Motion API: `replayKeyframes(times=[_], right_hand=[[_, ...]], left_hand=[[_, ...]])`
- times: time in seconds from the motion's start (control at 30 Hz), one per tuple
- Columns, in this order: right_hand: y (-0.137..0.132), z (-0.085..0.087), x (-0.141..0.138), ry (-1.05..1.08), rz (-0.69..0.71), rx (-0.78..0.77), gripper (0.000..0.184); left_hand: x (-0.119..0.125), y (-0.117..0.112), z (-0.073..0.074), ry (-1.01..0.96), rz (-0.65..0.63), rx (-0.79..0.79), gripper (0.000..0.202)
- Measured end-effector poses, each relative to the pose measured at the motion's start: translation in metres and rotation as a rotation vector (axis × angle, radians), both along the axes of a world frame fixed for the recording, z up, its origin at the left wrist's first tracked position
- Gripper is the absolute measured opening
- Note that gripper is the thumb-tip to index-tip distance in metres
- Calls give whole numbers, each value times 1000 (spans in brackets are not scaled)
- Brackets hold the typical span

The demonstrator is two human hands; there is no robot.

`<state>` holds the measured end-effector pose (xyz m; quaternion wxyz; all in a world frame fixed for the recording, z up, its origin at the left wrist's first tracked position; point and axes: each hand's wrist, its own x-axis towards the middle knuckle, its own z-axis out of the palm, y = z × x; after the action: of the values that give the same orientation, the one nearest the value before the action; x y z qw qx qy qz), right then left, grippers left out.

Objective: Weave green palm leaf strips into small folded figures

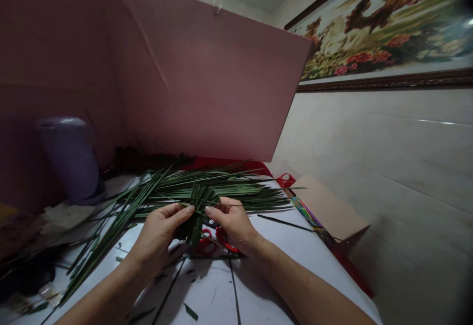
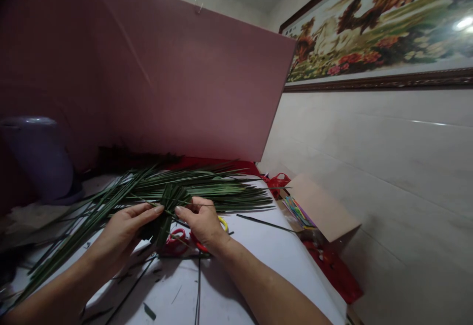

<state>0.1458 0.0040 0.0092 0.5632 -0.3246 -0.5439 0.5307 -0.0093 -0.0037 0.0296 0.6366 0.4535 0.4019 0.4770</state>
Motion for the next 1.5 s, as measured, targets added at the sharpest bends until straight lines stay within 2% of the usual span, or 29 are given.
replayKeyframes(times=[0.3,0.37,0.53,0.63,0.67,0.73,0.83,0.9,1.0,1.2,1.5], right_hand=[[-4,3,-1,1,39,-11,19],[-4,5,2,-31,36,0,28],[1,18,21,-75,-114,-28,61],[6,27,33,-32,40,-182,78],[6,29,36,-30,78,-223,77],[6,30,39,-72,112,-253,63],[3,29,37,-187,125,-212,39],[1,28,34,-237,138,-187,32],[0,29,31,-262,139,-180,27],[1,31,30,-276,122,-176,21],[3,27,33,-282,120,-172,23]], left_hand=[[-1,0,3,26,8,-29,17],[-2,1,4,26,26,-30,16],[-4,4,6,38,76,-3,16],[-5,4,6,38,59,-5,16],[-5,3,6,35,47,-4,16],[-5,2,5,26,18,-5,14],[-4,0,6,7,-21,-17,15],[-3,0,6,-1,-49,-32,21],[-4,1,6,-10,-46,-71,29],[-7,3,6,13,-33,-87,16],[-7,3,4,36,-52,-61,18]])
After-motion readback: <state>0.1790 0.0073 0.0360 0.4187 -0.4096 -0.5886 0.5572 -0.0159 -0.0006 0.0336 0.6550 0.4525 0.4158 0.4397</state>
